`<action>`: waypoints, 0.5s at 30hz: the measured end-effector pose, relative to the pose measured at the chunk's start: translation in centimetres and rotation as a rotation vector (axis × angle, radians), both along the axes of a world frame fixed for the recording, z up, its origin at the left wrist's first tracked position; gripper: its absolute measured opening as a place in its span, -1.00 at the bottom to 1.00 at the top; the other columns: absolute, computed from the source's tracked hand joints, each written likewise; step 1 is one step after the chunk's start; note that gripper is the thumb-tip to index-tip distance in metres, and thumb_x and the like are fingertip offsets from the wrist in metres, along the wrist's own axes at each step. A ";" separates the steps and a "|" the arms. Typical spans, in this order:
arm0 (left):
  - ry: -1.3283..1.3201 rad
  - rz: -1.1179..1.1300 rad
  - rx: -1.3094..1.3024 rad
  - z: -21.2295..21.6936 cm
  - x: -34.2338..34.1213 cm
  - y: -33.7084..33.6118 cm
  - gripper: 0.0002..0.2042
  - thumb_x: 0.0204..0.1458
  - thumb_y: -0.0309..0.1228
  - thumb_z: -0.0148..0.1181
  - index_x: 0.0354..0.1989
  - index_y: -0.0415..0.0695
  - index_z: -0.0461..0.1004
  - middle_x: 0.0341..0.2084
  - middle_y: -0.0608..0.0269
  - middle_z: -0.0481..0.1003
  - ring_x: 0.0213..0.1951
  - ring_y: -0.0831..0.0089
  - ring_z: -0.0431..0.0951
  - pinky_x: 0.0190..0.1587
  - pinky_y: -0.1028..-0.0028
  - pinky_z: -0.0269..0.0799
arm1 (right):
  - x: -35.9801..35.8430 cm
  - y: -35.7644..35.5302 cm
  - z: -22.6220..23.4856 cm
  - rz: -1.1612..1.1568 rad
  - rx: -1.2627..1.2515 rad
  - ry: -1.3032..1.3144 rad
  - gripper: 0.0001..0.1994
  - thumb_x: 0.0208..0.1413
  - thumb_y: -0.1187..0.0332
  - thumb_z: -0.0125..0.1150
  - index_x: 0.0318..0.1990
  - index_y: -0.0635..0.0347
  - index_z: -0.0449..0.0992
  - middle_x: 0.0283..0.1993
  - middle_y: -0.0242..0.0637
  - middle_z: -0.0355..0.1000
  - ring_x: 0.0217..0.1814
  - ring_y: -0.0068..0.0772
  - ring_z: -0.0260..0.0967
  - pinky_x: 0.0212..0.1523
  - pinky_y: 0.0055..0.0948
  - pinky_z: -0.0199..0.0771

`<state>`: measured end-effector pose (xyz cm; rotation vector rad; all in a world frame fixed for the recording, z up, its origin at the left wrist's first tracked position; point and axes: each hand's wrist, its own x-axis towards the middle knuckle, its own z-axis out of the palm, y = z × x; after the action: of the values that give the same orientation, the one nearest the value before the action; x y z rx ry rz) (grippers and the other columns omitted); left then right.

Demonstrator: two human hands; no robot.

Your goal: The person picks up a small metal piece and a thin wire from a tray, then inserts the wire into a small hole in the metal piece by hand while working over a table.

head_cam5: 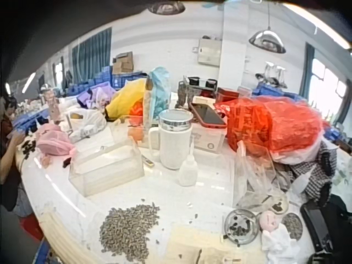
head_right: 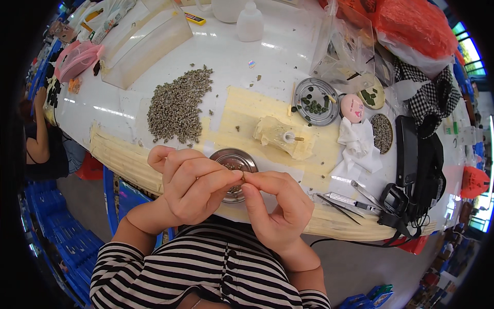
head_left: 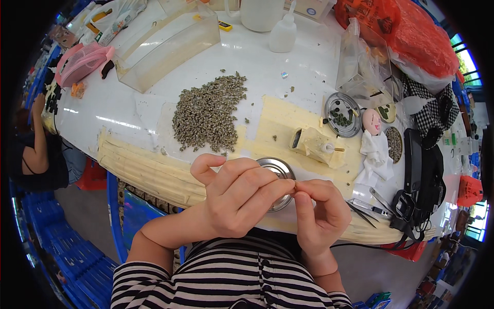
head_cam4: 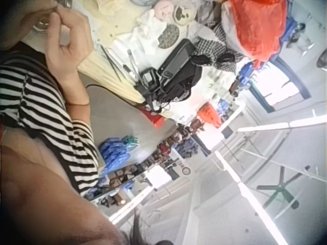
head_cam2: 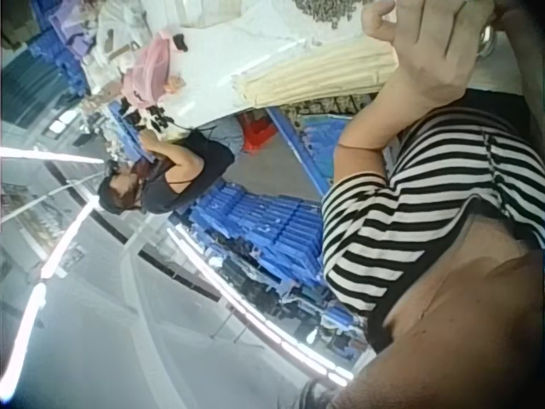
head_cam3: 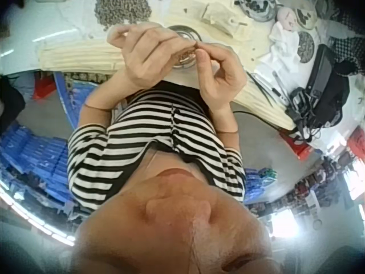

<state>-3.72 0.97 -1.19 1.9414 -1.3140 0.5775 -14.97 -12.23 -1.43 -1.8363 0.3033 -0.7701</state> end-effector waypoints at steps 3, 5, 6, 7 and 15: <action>0.016 -0.014 0.007 0.0 0.1 0.0 -0.74 -0.18 -0.41 0.43 -0.25 0.06 0.62 -0.35 0.55 0.43 -0.25 0.49 0.39 -0.02 0.30 0.02 | 0.1 0.0 0.0 0.003 -0.056 0.008 -0.81 -0.02 0.61 0.38 -0.21 0.37 0.61 -0.32 -0.11 0.57 -0.32 -0.34 0.54 -0.27 -0.52 0.51; 0.024 -0.015 0.017 0.0 0.1 0.1 -0.75 -0.18 -0.41 0.43 -0.25 0.05 0.62 -0.35 0.55 0.43 -0.25 0.48 0.39 -0.03 0.31 0.03 | 0.3 0.3 0.5 -0.033 -0.217 0.003 -0.81 -0.03 0.61 0.38 -0.21 0.37 0.61 -0.32 -0.12 0.57 -0.33 -0.33 0.54 -0.28 -0.52 0.51; 0.018 -0.009 0.015 0.0 0.2 0.0 -0.75 -0.18 -0.41 0.43 -0.25 0.05 0.62 -0.35 0.54 0.43 -0.25 0.48 0.39 -0.03 0.31 0.03 | 0.4 0.5 0.7 -0.050 -0.296 0.000 -0.81 -0.03 0.61 0.38 -0.21 0.37 0.61 -0.33 -0.12 0.57 -0.34 -0.33 0.53 -0.29 -0.52 0.50; 0.012 -0.003 0.014 0.1 0.1 0.0 -0.75 -0.18 -0.41 0.43 -0.25 0.05 0.62 -0.35 0.54 0.43 -0.25 0.48 0.39 -0.04 0.31 0.03 | 0.4 0.6 0.7 -0.055 -0.312 -0.002 -0.81 -0.04 0.61 0.38 -0.22 0.37 0.61 -0.32 -0.12 0.57 -0.34 -0.33 0.53 -0.29 -0.52 0.50; 0.024 -0.049 0.005 0.1 0.3 0.0 -0.74 -0.18 -0.39 0.43 -0.24 0.05 0.63 -0.35 0.53 0.43 -0.26 0.47 0.39 -0.05 0.32 0.04 | 0.0 0.1 -0.1 -0.010 0.096 0.023 -0.88 0.02 0.60 0.35 -0.26 0.35 0.60 -0.33 -0.19 0.56 -0.34 -0.43 0.48 -0.27 -0.55 0.44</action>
<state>-3.38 0.95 -1.08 1.9088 -1.3450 0.5264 -15.00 -12.12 -1.51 -1.7559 0.3583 -0.7291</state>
